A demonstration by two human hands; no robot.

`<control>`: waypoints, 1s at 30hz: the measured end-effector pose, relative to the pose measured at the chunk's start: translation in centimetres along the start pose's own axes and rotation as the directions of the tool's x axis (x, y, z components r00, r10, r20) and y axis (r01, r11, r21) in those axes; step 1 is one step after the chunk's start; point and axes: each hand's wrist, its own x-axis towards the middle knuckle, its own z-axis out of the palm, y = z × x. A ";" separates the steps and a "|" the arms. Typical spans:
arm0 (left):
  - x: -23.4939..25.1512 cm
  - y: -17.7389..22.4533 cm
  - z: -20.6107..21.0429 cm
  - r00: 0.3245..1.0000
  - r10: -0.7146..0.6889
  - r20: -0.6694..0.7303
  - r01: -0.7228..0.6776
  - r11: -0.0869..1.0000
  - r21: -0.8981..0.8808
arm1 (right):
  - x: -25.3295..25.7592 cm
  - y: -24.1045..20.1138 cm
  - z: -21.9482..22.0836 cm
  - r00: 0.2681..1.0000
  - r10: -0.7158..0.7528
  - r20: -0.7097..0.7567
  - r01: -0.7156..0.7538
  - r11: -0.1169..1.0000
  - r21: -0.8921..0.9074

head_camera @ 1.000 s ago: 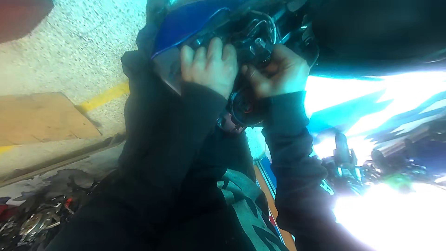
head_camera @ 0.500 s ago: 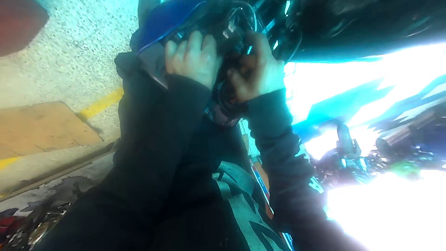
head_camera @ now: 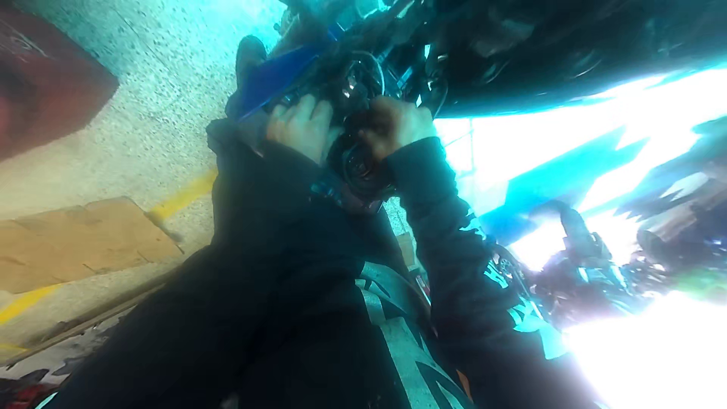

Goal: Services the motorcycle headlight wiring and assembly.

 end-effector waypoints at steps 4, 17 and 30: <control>0.5 1.6 -4.1 0.976 -0.026 0.216 0.070 0.978 -0.198 | 0.5 0.3 -1.5 0.995 -0.079 0.056 0.082 0.995 -0.061; -0.9 2.0 -1.0 0.993 0.057 -0.105 -0.063 0.996 -0.056 | 4.3 1.1 -2.2 0.934 -0.346 -0.084 0.326 0.926 -0.190; -0.8 3.3 -0.5 0.986 -0.067 -0.150 0.071 0.997 0.024 | 4.0 1.7 -0.2 0.907 -0.315 -0.280 0.224 0.923 -0.314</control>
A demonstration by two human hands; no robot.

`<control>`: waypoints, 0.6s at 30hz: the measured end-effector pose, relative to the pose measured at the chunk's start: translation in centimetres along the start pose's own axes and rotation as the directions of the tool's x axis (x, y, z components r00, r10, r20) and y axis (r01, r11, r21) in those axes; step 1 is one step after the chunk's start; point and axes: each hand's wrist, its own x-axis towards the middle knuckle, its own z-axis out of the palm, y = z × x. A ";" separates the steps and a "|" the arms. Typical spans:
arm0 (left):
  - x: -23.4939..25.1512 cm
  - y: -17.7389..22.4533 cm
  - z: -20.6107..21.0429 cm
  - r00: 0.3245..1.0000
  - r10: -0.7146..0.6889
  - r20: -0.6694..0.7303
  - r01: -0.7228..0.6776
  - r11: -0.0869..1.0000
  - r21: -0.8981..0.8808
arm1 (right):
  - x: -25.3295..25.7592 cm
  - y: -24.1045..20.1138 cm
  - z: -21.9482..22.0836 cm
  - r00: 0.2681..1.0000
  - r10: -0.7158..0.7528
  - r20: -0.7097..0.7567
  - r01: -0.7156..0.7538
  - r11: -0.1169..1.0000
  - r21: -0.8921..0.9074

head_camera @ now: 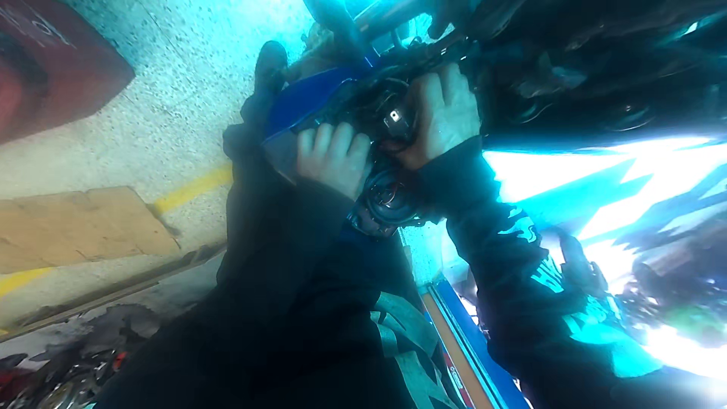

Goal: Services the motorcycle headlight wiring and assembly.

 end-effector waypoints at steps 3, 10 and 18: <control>-0.9 -0.1 -0.3 1.000 0.008 -0.026 -0.010 0.997 -0.077 | 0.2 -1.2 -0.1 0.995 0.091 0.027 -0.089 0.993 -0.072; -0.7 -1.3 0.3 0.997 0.061 -0.039 -0.065 0.992 -0.113 | 0.5 -3.2 0.2 0.983 0.181 0.043 -0.168 0.962 -0.215; -0.2 -0.4 0.4 0.998 -0.028 -0.051 0.024 0.996 -0.082 | -0.2 -1.5 0.5 0.999 0.030 0.017 -0.029 0.997 -0.076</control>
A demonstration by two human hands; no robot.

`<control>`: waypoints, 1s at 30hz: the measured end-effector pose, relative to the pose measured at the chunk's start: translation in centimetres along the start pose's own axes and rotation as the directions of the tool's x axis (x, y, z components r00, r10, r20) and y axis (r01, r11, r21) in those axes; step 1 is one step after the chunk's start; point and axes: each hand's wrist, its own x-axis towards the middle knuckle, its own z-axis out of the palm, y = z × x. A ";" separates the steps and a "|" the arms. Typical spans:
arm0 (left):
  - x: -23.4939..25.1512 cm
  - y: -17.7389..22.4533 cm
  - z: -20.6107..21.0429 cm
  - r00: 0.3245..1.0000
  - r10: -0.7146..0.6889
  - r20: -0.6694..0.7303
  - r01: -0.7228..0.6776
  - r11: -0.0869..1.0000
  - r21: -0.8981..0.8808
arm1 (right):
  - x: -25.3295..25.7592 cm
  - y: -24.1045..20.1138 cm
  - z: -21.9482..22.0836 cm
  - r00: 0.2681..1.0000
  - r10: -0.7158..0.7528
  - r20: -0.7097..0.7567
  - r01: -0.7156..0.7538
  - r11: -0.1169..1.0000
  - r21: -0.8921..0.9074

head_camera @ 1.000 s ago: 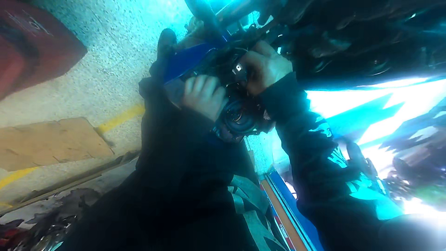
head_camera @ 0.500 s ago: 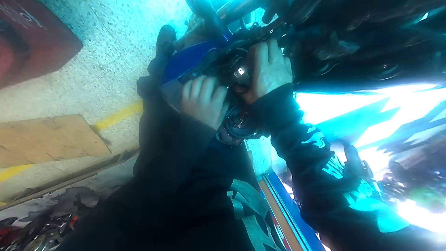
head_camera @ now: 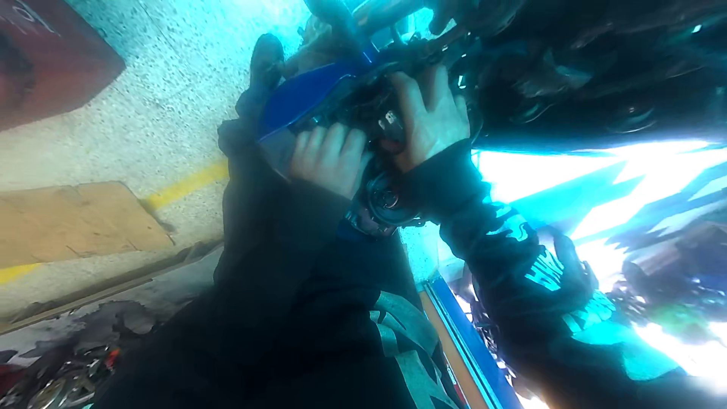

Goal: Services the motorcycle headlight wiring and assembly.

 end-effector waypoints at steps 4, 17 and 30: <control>0.1 0.4 0.2 0.999 -0.031 -0.008 0.032 0.998 0.056 | 0.4 0.3 0.0 0.997 -0.001 0.074 -0.001 0.999 0.037; 1.8 -1.0 -0.6 0.982 0.176 0.070 -0.181 0.980 0.080 | 0.0 -0.6 -0.3 1.000 -0.006 0.005 0.006 0.999 -0.043; 2.3 0.6 -1.7 0.977 -0.041 0.210 0.031 0.998 0.052 | 0.5 -1.4 -1.2 0.984 0.094 0.152 -0.081 0.993 -0.089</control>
